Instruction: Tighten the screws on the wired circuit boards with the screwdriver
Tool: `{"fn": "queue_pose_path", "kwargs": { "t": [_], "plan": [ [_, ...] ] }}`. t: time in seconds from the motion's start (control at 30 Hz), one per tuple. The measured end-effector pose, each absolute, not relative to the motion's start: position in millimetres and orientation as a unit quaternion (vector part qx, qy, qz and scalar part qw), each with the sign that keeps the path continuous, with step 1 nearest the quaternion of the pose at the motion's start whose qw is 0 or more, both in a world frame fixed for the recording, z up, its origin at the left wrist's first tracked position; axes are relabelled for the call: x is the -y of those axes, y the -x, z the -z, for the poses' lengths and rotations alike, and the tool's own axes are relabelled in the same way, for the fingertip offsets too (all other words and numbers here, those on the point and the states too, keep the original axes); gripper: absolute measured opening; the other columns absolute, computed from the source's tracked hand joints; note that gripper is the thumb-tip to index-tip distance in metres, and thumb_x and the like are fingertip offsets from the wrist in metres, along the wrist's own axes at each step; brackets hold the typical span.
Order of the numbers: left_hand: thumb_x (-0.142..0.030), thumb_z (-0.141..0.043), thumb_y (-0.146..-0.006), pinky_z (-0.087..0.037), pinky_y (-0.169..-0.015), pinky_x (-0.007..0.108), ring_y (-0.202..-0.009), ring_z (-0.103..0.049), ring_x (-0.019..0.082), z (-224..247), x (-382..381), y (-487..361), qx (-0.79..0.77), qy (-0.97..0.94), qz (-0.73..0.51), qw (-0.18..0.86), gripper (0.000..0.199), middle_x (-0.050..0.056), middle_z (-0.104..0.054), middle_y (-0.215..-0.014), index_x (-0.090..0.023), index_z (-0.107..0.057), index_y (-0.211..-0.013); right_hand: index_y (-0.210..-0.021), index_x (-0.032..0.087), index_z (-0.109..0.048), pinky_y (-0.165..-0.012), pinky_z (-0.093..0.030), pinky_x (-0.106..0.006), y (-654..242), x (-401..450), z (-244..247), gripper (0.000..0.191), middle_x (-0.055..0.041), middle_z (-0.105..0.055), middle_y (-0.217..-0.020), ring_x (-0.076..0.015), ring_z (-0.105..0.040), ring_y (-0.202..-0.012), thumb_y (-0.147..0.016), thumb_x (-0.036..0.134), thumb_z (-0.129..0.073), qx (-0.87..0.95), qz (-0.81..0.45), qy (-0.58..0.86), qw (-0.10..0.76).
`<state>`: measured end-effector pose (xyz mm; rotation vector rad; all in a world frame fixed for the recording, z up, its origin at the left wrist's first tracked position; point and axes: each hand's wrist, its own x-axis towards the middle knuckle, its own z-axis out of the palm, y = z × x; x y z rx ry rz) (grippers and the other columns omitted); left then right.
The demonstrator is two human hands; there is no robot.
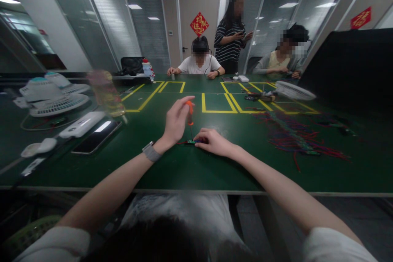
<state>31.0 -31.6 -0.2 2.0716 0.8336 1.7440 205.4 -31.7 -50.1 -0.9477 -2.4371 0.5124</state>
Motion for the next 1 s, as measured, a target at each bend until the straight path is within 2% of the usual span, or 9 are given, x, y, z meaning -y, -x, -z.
{"fn": "queue_pose_path", "kwargs": {
  "t": [1.0],
  "plan": [
    [-0.029, -0.041, -0.097, -0.049, -0.074, 0.026, -0.085, -0.06, 0.014, 1.0, 30.1, -31.7, -0.288, -0.718, -0.609, 0.174, 0.028, 0.005, -0.064, -0.101, -0.022, -0.059, -0.117, -0.097, 0.016, -0.07, -0.063, -0.046, -0.026, -206.4, 29.8, 52.8, 0.02, -0.0037, -0.057, -0.081, -0.0137, -0.055, -0.068, -0.087, 0.03, -0.062, 0.888, -0.191, 0.342, 0.239]
  ]
}}
